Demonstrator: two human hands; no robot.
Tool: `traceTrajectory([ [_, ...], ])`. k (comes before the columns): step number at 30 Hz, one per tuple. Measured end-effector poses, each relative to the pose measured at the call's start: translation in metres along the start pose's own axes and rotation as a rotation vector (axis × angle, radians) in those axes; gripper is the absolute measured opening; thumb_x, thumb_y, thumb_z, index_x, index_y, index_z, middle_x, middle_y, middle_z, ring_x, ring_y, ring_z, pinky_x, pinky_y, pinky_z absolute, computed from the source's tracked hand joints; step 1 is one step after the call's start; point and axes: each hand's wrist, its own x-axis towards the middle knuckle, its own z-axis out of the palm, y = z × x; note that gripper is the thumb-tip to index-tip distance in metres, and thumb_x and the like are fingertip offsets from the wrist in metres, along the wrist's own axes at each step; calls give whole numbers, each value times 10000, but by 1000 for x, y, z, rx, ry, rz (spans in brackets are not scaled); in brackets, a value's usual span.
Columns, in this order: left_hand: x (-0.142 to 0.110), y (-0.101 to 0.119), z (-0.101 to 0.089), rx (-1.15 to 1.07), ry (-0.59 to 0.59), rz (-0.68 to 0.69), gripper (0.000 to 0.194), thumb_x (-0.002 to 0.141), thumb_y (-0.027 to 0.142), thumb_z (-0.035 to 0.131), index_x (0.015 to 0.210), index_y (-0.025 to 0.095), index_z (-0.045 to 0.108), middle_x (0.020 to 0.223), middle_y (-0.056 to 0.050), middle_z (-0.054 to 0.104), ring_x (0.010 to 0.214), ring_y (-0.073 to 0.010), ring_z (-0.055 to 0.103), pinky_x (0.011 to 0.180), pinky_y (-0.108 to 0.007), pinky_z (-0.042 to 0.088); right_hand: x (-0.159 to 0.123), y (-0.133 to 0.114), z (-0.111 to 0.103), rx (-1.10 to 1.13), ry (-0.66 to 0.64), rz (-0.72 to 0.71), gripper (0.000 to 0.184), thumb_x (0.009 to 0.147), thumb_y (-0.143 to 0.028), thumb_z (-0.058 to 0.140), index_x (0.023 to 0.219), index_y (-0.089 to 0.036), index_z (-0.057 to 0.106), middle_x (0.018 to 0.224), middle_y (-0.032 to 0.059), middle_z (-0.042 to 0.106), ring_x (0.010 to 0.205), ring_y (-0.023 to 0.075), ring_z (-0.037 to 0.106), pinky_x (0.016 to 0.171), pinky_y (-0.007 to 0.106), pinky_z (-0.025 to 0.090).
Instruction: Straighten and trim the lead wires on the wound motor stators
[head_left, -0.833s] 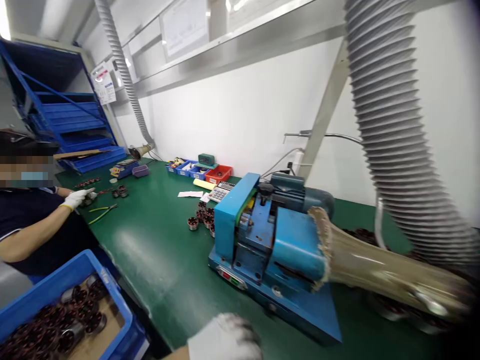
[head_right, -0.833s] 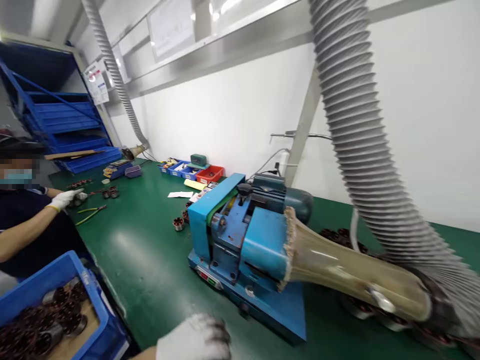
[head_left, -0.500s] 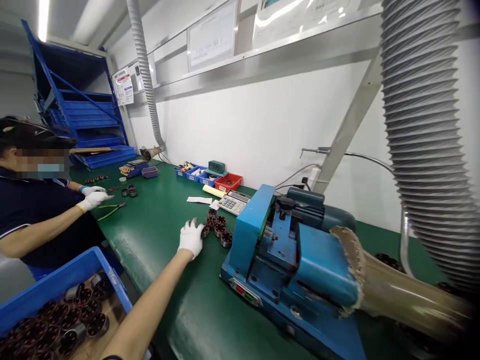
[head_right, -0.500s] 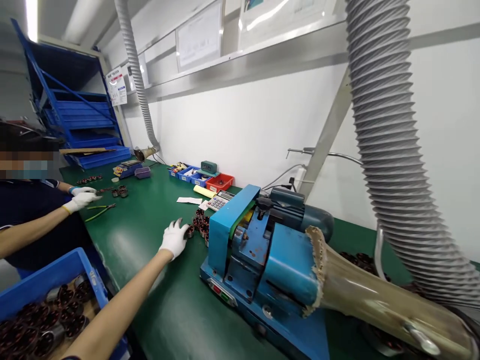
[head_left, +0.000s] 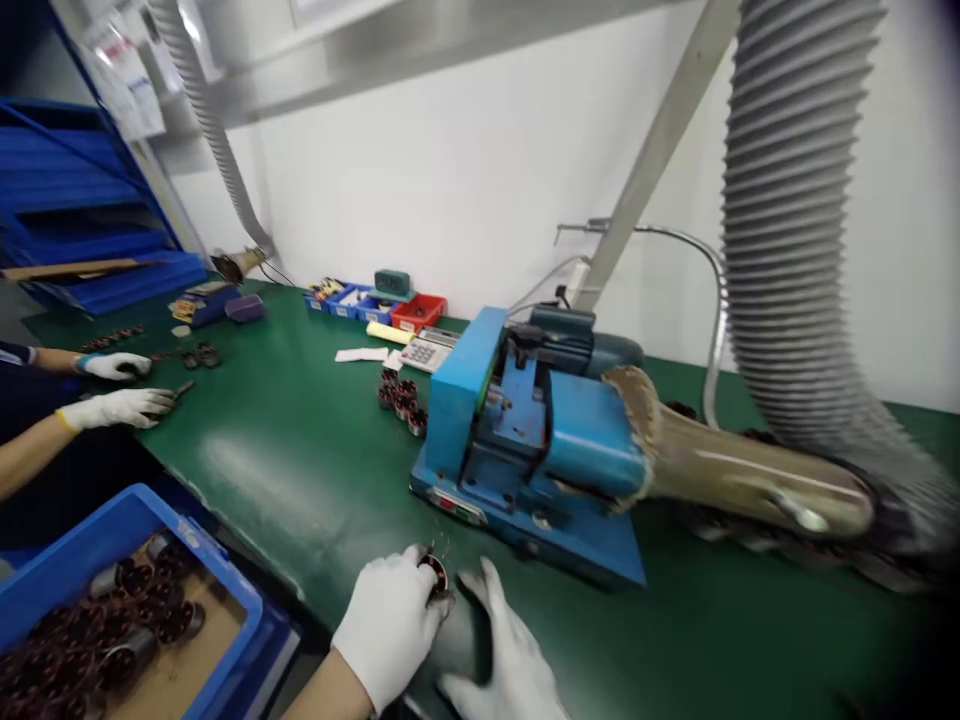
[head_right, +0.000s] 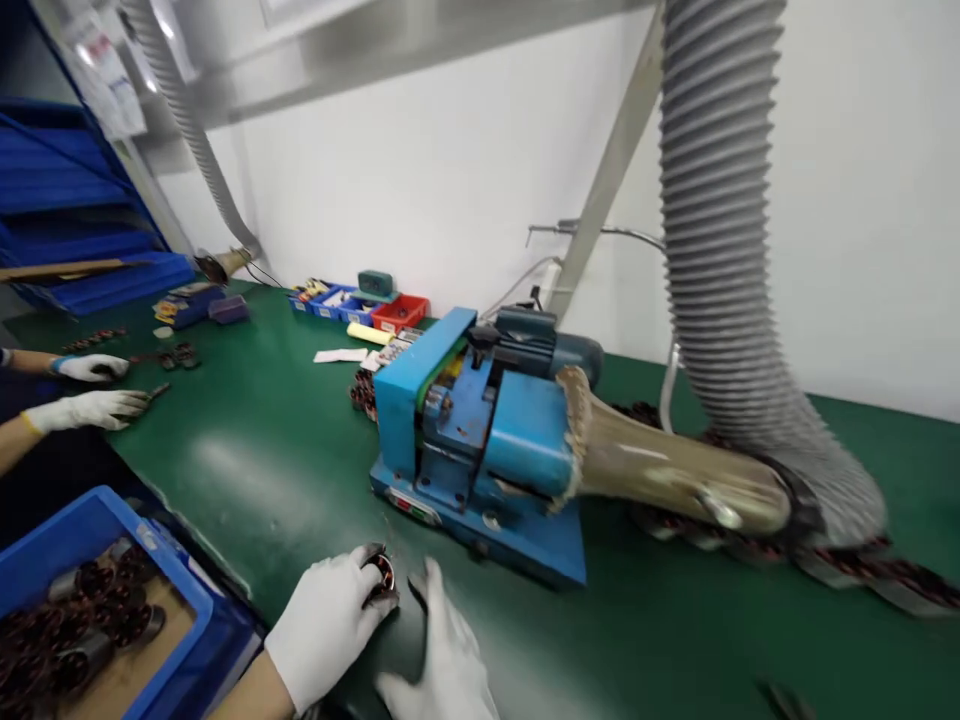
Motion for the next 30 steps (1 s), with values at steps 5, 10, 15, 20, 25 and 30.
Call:
traceTrajectory([
  [5, -9, 21, -1, -553, -7, 39, 204, 817, 210, 477, 860, 238, 674, 1039, -40, 635, 977, -212, 569, 886, -311, 407, 2, -19, -6, 208, -128, 31, 888, 712, -184, 540, 1431, -197, 19, 1070, 57, 617, 953, 205, 593, 875, 331, 431],
  [10, 4, -4, 1, -1229, -168, -113, 235, 773, 281, 529, 907, 131, 651, 1189, -110, 572, 994, -251, 587, 846, -322, 463, -9, -27, -26, 281, -267, 180, 926, 638, -190, 667, 1412, -239, 160, 1116, 17, 587, 1038, 211, 522, 941, 329, 361],
  [15, 0, -28, 15, -1152, -124, -116, 428, 671, 245, 623, 1074, 110, 571, 1344, -143, 433, 1181, -286, 463, 1004, -342, 354, -7, -27, -33, 228, -297, 198, 849, 601, -221, 703, 1353, -238, 311, 1146, 32, 568, 1062, 227, 506, 925, 333, 380],
  [20, -15, -38, 9, -669, -254, 120, 984, 563, 165, 654, 1404, 164, 144, 1421, -120, 331, 1250, -251, 396, 1062, -340, 287, -4, -28, -42, 139, -233, 95, 322, 696, -284, 641, 1008, -223, 593, 1062, 40, 573, 869, 198, 559, 744, 305, 451],
  [25, -15, -28, 7, -665, -375, 213, 1137, 506, 207, 714, 1412, 168, 28, 1356, -112, 436, 1177, -241, 482, 1020, -311, 351, 1, -36, -31, 157, -190, 63, 96, 776, -257, 565, 805, -209, 643, 764, 3, 592, 723, 165, 556, 678, 275, 429],
  [30, -16, -13, 29, -680, -137, 17, 1037, 542, 207, 740, 1395, 164, 151, 1205, -93, 567, 1104, -226, 533, 963, -305, 407, 7, -36, -11, 526, -71, 170, 66, 695, -228, 627, 638, -196, 640, 686, -1, 576, 672, 162, 530, 639, 273, 405],
])
